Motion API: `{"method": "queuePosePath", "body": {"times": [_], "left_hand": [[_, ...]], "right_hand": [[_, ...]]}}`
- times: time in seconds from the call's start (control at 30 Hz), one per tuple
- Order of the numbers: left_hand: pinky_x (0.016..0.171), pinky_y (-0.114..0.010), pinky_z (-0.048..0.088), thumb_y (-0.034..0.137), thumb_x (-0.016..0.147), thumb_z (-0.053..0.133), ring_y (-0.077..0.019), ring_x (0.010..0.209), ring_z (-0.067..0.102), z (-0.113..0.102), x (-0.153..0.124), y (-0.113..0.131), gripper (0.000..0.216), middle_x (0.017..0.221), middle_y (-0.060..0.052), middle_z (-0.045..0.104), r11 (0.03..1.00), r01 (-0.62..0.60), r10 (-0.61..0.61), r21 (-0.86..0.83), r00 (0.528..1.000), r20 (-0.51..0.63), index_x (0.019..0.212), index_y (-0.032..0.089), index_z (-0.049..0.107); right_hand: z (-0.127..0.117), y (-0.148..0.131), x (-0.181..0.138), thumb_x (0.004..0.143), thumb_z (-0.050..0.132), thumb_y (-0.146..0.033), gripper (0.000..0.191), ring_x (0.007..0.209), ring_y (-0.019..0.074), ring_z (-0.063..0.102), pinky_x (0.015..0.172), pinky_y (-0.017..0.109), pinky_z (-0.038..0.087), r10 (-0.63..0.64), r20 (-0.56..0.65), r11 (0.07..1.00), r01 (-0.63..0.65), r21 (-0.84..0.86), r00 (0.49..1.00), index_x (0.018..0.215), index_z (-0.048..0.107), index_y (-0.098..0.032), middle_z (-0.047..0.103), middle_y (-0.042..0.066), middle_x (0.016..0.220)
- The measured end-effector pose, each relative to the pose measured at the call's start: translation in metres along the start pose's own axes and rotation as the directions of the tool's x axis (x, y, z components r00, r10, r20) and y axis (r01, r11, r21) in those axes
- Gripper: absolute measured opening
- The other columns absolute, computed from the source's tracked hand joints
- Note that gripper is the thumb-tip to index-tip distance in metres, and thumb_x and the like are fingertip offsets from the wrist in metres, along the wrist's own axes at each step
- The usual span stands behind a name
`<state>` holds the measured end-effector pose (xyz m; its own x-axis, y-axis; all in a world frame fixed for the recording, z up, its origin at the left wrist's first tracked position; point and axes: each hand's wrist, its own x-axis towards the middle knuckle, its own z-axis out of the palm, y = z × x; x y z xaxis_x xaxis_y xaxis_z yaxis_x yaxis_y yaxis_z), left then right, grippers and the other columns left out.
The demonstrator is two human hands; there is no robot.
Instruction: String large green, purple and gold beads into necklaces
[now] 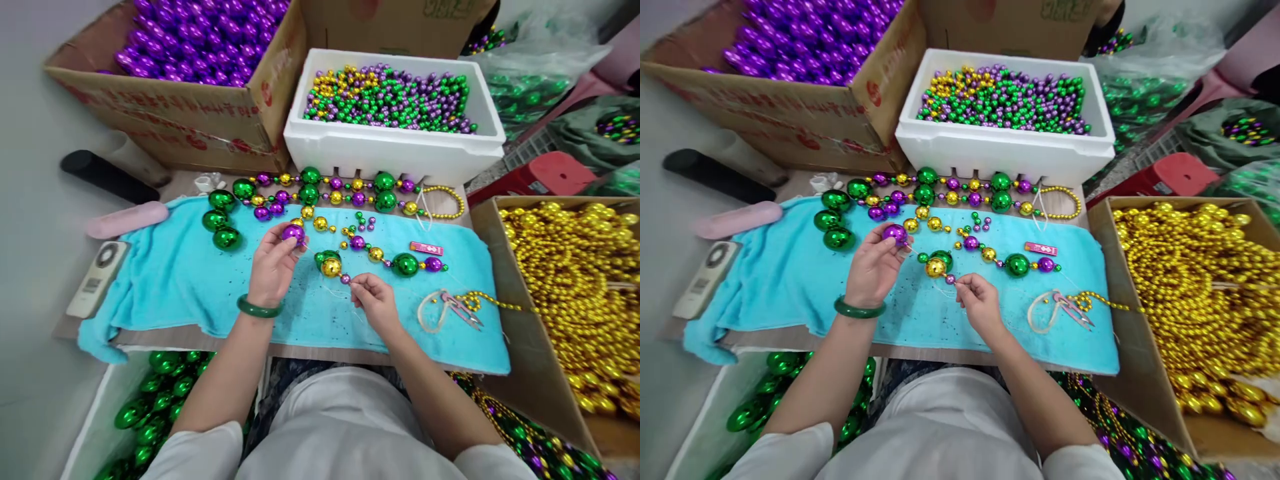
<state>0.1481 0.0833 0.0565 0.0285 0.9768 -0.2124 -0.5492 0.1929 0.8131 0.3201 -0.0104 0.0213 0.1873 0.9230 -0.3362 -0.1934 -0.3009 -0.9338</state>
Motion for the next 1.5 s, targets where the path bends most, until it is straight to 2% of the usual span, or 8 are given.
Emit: {"method": "queuePosePath", "body": {"times": [0.4, 0.53, 0.73, 0.87, 1.03, 1.17, 1.3, 1.5], "left_hand": [[0.077, -0.024, 0.055, 0.017, 0.066, 0.081, -0.0163, 0.092, 0.068, -0.01, -0.003, 0.001, 0.035, 0.097, -0.001, 0.067, 0.985, -0.148, 0.138, 0.088, 0.984, 0.11, 0.098, 0.023, 0.068], [0.08, -0.028, 0.056, 0.02, 0.066, 0.082, -0.0165, 0.089, 0.068, -0.009, -0.008, -0.002, 0.038, 0.101, -0.002, 0.067, 0.987, -0.092, 0.066, 0.132, 0.98, 0.188, 0.1, 0.023, 0.067], [0.075, -0.027, 0.055, 0.038, 0.071, 0.079, -0.0151, 0.084, 0.067, -0.008, -0.009, -0.005, 0.028, 0.096, -0.004, 0.069, 0.989, -0.037, 0.018, 0.145, 0.991, 0.129, 0.091, 0.02, 0.07], [0.07, -0.021, 0.052, 0.032, 0.072, 0.078, -0.0113, 0.081, 0.063, -0.006, -0.01, -0.002, 0.016, 0.088, -0.003, 0.07, 0.951, -0.137, 0.1, 0.279, 0.985, 0.143, 0.075, 0.017, 0.073], [0.062, -0.022, 0.052, 0.027, 0.081, 0.07, -0.0097, 0.064, 0.061, 0.011, -0.021, 0.001, 0.01, 0.073, -0.001, 0.068, 0.899, -0.21, 0.095, 0.383, 0.95, 0.298, 0.078, 0.018, 0.074], [0.059, -0.023, 0.054, 0.026, 0.084, 0.067, -0.0103, 0.062, 0.062, 0.026, -0.027, 0.005, 0.01, 0.072, -0.001, 0.068, 0.886, -0.301, 0.169, 0.354, 0.918, 0.358, 0.083, 0.019, 0.073], [0.056, -0.023, 0.054, 0.029, 0.083, 0.069, -0.0108, 0.063, 0.064, 0.033, -0.021, 0.011, 0.01, 0.075, -0.001, 0.069, 0.875, -0.378, 0.276, 0.304, 0.903, 0.329, 0.085, 0.02, 0.072], [0.056, -0.022, 0.055, 0.033, 0.082, 0.07, -0.0103, 0.062, 0.064, 0.043, -0.008, 0.008, 0.014, 0.072, -0.001, 0.068, 0.888, -0.356, 0.263, 0.291, 0.913, 0.313, 0.085, 0.02, 0.071]], "right_hand": [[-0.002, 0.004, 0.001, 0.068, 0.065, -0.039, 0.022, 0.044, 0.0081, 0.045, 0.045, 0.022, 0.036, 0.009, 0.043, 1.0, -0.01, 0.002, 0.999, 0.068, 0.059, -0.018, 0.053, -0.004, 0.048], [-0.003, 0.003, 0.001, 0.07, 0.067, -0.04, 0.023, 0.046, 0.008, 0.046, 0.044, 0.021, 0.036, -0.005, 0.059, 1.0, 0.003, 0.026, 0.998, 0.07, 0.059, -0.017, 0.055, -0.003, 0.051], [-0.008, 0.004, 0.001, 0.071, 0.072, -0.042, 0.041, 0.05, 0.0116, 0.055, 0.042, 0.021, 0.038, 0.017, 0.159, 0.991, -0.038, 0.128, 0.987, 0.1, 0.054, -0.02, 0.062, -0.004, 0.06], [-0.023, 0.002, 0.002, 0.073, 0.07, -0.046, 0.036, 0.056, 0.0131, 0.058, 0.047, 0.024, 0.042, 0.026, 0.279, 0.996, -0.001, -0.089, 0.96, 0.094, 0.062, -0.018, 0.066, 0.001, 0.069], [-0.028, -0.016, -0.002, 0.079, 0.068, -0.039, 0.026, 0.064, 0.0124, 0.057, 0.059, 0.027, 0.046, -0.273, 0.103, 0.848, 0.29, -0.444, 0.957, 0.097, 0.071, -0.02, 0.071, 0.007, 0.096], [-0.013, -0.027, -0.004, 0.08, 0.067, -0.036, 0.022, 0.078, 0.0168, 0.064, 0.059, 0.025, 0.047, -0.339, 0.149, 0.874, 0.369, -0.315, 0.929, 0.093, 0.073, -0.021, 0.072, 0.006, 0.093], [-0.006, -0.025, 0.001, 0.078, 0.066, -0.038, 0.021, 0.062, 0.0146, 0.06, 0.057, 0.027, 0.047, -0.249, 0.137, 0.931, 0.276, -0.238, 0.959, 0.084, 0.073, -0.019, 0.071, 0.005, 0.073], [-0.017, -0.03, 0.009, 0.073, 0.07, -0.041, 0.025, 0.065, 0.0163, 0.063, 0.062, 0.029, 0.05, -0.138, 0.206, 0.975, 0.169, -0.141, 0.969, 0.083, 0.073, -0.018, 0.072, 0.005, 0.076]]}}
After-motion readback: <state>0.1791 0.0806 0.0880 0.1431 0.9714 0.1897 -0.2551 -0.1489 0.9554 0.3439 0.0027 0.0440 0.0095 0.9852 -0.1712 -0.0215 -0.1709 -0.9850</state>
